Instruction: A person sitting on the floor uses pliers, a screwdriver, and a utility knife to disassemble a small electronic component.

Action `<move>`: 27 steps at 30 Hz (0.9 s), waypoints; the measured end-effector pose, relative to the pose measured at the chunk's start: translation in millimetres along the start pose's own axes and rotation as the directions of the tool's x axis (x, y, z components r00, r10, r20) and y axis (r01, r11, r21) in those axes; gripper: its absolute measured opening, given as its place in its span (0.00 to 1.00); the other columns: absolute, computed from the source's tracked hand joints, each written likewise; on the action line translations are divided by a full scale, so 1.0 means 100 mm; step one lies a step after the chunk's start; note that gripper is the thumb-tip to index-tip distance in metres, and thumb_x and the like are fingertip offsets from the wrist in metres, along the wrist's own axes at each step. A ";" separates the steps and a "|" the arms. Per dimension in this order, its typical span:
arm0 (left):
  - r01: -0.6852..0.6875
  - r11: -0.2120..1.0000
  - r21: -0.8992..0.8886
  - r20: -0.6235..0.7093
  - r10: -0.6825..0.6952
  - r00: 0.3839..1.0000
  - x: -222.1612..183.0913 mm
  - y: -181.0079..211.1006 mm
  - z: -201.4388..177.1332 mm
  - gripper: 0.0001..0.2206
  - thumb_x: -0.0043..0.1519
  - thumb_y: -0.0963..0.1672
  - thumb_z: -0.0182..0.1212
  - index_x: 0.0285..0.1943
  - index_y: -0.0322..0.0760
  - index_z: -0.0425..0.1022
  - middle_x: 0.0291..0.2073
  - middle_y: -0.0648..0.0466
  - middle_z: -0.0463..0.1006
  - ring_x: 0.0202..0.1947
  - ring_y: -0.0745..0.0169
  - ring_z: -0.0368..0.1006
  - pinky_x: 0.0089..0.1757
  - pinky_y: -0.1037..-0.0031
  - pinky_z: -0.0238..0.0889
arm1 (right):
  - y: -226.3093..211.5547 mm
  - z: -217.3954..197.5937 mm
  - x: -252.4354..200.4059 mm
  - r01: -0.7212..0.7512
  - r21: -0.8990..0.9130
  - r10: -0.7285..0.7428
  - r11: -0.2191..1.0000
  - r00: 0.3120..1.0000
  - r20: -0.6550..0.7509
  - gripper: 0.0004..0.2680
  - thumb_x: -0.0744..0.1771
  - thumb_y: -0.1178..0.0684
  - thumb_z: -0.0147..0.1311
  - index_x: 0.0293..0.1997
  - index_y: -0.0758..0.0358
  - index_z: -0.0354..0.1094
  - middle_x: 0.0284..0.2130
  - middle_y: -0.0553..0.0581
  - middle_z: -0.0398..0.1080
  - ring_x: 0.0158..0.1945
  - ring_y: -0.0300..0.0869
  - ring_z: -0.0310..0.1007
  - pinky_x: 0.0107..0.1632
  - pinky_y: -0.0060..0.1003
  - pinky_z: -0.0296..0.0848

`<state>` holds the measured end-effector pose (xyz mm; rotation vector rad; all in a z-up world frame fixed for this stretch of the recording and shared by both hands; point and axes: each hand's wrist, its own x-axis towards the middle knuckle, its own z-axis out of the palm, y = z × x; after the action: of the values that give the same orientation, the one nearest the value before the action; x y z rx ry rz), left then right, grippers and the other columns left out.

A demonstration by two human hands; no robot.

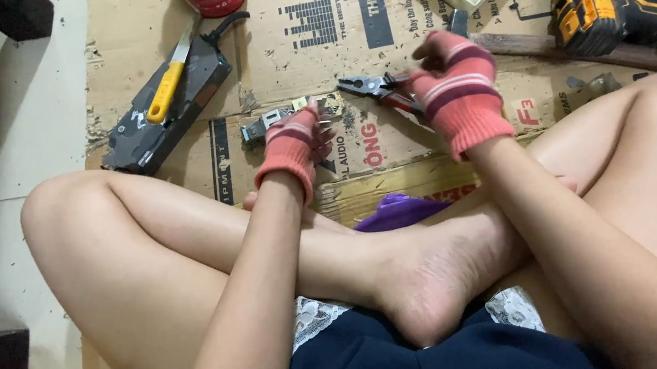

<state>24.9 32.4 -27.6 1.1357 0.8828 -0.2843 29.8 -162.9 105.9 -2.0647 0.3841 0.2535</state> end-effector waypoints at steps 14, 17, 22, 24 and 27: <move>0.059 0.997 -0.047 0.029 -0.058 0.998 -0.13 0.06 -0.01 0.13 0.64 0.50 0.58 0.44 0.39 0.77 0.31 0.55 0.74 0.33 0.54 0.79 0.40 0.63 0.76 | 0.01 0.17 -0.18 0.191 -0.531 -0.114 0.825 0.978 0.175 0.10 0.64 0.58 0.59 0.49 0.55 0.75 0.46 0.57 0.76 0.56 0.52 0.74 0.62 0.53 0.71; 0.044 0.994 -0.105 0.078 -0.036 0.996 -0.11 0.02 -0.07 0.12 0.63 0.51 0.58 0.44 0.43 0.78 0.30 0.58 0.70 0.32 0.56 0.78 0.38 0.65 0.75 | 0.19 0.11 0.09 0.129 -0.663 -0.101 0.737 0.992 0.081 0.09 0.64 0.53 0.59 0.47 0.56 0.77 0.43 0.60 0.78 0.54 0.54 0.76 0.60 0.53 0.73; 0.018 0.996 -0.092 0.058 -0.013 0.998 -0.08 0.09 0.02 0.14 0.59 0.49 0.63 0.47 0.38 0.78 0.34 0.53 0.68 0.35 0.52 0.76 0.39 0.64 0.74 | 0.60 -0.24 0.58 -0.039 -0.669 -0.080 0.743 0.986 -0.147 0.12 0.64 0.49 0.60 0.50 0.59 0.75 0.45 0.64 0.76 0.54 0.59 0.75 0.56 0.57 0.74; 0.138 0.989 -0.057 -0.007 -0.139 0.990 0.14 0.08 0.06 0.12 0.56 0.46 0.70 0.40 0.32 0.75 0.29 0.47 0.73 0.33 0.46 0.77 0.38 0.57 0.75 | 0.78 -0.29 0.70 -0.165 -0.647 -0.057 0.745 0.950 -0.307 0.15 0.63 0.46 0.61 0.52 0.60 0.73 0.46 0.67 0.74 0.53 0.62 0.74 0.53 0.60 0.75; 0.137 0.990 -0.043 -0.032 -0.138 0.990 0.15 0.07 0.00 0.12 0.57 0.46 0.69 0.41 0.33 0.74 0.29 0.47 0.74 0.32 0.46 0.78 0.37 0.57 0.76 | 0.62 -0.18 0.56 -0.019 -0.570 -0.113 0.821 0.974 -0.195 0.09 0.65 0.48 0.56 0.48 0.50 0.75 0.41 0.54 0.78 0.51 0.52 0.77 0.53 0.53 0.76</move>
<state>38.8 38.8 -33.3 1.0470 0.9960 -0.3593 59.5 -217.1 46.5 -2.7094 0.4252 0.1115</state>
